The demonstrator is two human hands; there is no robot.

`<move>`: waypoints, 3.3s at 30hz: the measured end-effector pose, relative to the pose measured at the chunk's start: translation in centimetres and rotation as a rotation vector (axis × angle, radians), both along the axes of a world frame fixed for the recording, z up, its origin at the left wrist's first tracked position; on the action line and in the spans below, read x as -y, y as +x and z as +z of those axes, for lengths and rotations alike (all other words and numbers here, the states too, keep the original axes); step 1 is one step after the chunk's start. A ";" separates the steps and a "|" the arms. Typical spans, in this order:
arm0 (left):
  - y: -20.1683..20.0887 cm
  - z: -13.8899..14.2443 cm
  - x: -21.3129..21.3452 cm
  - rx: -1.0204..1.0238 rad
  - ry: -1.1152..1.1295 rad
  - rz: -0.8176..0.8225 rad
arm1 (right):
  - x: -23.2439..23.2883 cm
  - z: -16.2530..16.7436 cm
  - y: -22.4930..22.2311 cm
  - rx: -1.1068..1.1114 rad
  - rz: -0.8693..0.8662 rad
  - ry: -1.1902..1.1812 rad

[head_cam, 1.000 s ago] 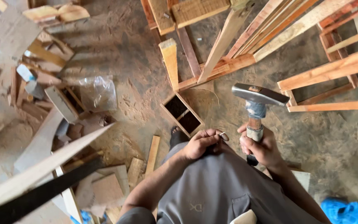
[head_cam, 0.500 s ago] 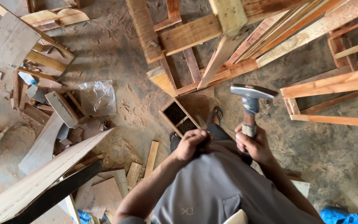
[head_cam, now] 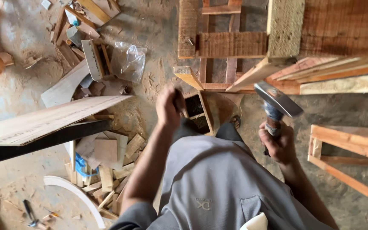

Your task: The person assembles wooden frames by positioning planks and hammering nails into joints. They repeatedly pick up nails, align frame pieces, and strike the nails with a hammer to secure the structure.

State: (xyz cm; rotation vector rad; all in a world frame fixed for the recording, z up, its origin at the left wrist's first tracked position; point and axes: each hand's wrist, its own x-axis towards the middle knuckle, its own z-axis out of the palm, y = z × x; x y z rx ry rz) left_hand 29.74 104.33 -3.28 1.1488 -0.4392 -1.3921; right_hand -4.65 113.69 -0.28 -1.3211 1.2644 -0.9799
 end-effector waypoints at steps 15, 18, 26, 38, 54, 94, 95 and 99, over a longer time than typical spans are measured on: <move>3.6 -5.4 20.8 0.411 -0.100 -0.378 | 0.2 -2.7 14.8 -0.239 -0.008 0.300; 2.7 -5.9 22.0 0.446 -0.164 -0.517 | 0.5 -3.6 17.9 -0.426 0.035 0.271; 1.6 -4.5 22.3 0.357 -0.110 -0.718 | 2.2 -5.5 23.1 -0.087 -0.225 0.401; 0.8 -6.1 21.3 0.314 -0.181 -0.694 | 3.6 -5.2 24.8 0.170 -0.323 0.500; 1.7 -6.2 21.1 0.198 -0.319 -0.672 | 4.0 -1.2 23.9 0.059 -0.289 0.501; 1.2 -4.6 21.3 0.136 -0.398 -0.601 | 6.7 6.7 20.9 -0.185 -0.359 0.387; 1.2 -4.8 21.3 0.191 -0.400 -0.619 | 6.9 7.4 21.0 -0.166 -0.323 0.307; 1.1 -5.5 21.3 0.307 -0.413 -0.596 | 7.7 11.0 20.0 0.197 -0.360 -0.039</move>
